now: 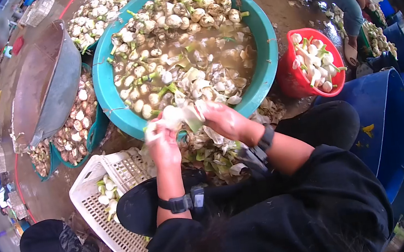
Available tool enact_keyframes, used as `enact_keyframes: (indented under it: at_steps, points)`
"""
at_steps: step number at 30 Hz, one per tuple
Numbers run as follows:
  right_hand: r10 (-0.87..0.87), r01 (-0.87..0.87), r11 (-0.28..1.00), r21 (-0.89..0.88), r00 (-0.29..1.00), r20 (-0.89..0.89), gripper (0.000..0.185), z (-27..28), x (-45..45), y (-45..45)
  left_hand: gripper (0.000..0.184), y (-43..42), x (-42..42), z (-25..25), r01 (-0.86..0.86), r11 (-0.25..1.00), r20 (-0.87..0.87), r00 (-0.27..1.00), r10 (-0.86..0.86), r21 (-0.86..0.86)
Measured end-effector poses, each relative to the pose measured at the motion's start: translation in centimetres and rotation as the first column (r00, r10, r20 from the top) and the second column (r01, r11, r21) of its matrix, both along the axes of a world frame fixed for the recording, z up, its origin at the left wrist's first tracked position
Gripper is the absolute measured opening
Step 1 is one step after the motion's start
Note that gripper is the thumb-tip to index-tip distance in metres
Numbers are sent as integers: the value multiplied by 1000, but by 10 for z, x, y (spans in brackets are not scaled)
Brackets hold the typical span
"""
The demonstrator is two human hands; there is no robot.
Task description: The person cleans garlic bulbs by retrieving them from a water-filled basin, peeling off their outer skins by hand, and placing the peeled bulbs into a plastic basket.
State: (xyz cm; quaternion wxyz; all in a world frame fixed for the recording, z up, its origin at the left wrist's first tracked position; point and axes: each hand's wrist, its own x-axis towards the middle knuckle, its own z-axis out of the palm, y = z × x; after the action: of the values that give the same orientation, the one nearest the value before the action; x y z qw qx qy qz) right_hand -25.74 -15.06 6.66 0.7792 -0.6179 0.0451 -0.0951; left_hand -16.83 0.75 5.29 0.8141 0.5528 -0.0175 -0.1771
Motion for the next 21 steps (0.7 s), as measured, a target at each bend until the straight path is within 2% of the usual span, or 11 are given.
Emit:
enact_keyframes:
  at_steps: [2, 3, 6, 10, 12, 13, 14, 16, 17, 19, 21]
  points:
    - [58, -54, 946, -321, 998, 2, 24, 3, -24, -7, 24, 27, 19, -17, -10, 962, -448, 886, -118, -273]
    - [6, -10, 998, -56, 997, -74, 24, 5, -30, -12, 30, 15, 18, 4, -183, 979, -594, 799, 94, -91]
    - [-224, 171, 783, 598, 975, 14, 21, 33, -30, -26, 29, 41, 32, -15, -189, 941, -739, 669, -87, -281]
    - [-350, 301, 761, 574, 936, -28, 17, 48, -19, -47, 30, 34, 21, 2, -161, 940, -601, 797, -55, -299]
    - [-491, 478, 433, 764, 836, -245, 18, 73, -12, -49, 31, 40, 24, 9, -228, 936, -651, 759, -2, -268]
    - [-353, 252, 611, 750, 935, -27, 17, 55, -8, -58, 30, 43, 26, 10, -242, 937, -637, 770, 28, -252]
    - [-265, 267, 960, -89, 964, 36, 21, 54, 0, -54, 30, 45, 28, 11, -250, 939, -622, 782, 52, -236]
    - [153, -463, 696, -548, 842, -517, 34, 54, 1, -39, 27, 57, 35, 16, -334, 914, -565, 811, 154, -229]
    - [129, -451, 458, -766, 886, -445, 41, 31, -2, -30, 25, 66, 39, 19, -415, 879, -509, 823, 252, -234]
    - [122, -384, 172, -907, 922, -368, 48, -16, 7, -27, 34, 130, 54, 31, -471, 881, -87, 877, 473, 37]
    - [31, -297, 618, -728, 934, -355, 53, -33, 28, -39, 28, 165, 44, 85, -739, 619, 171, 668, 724, 264]
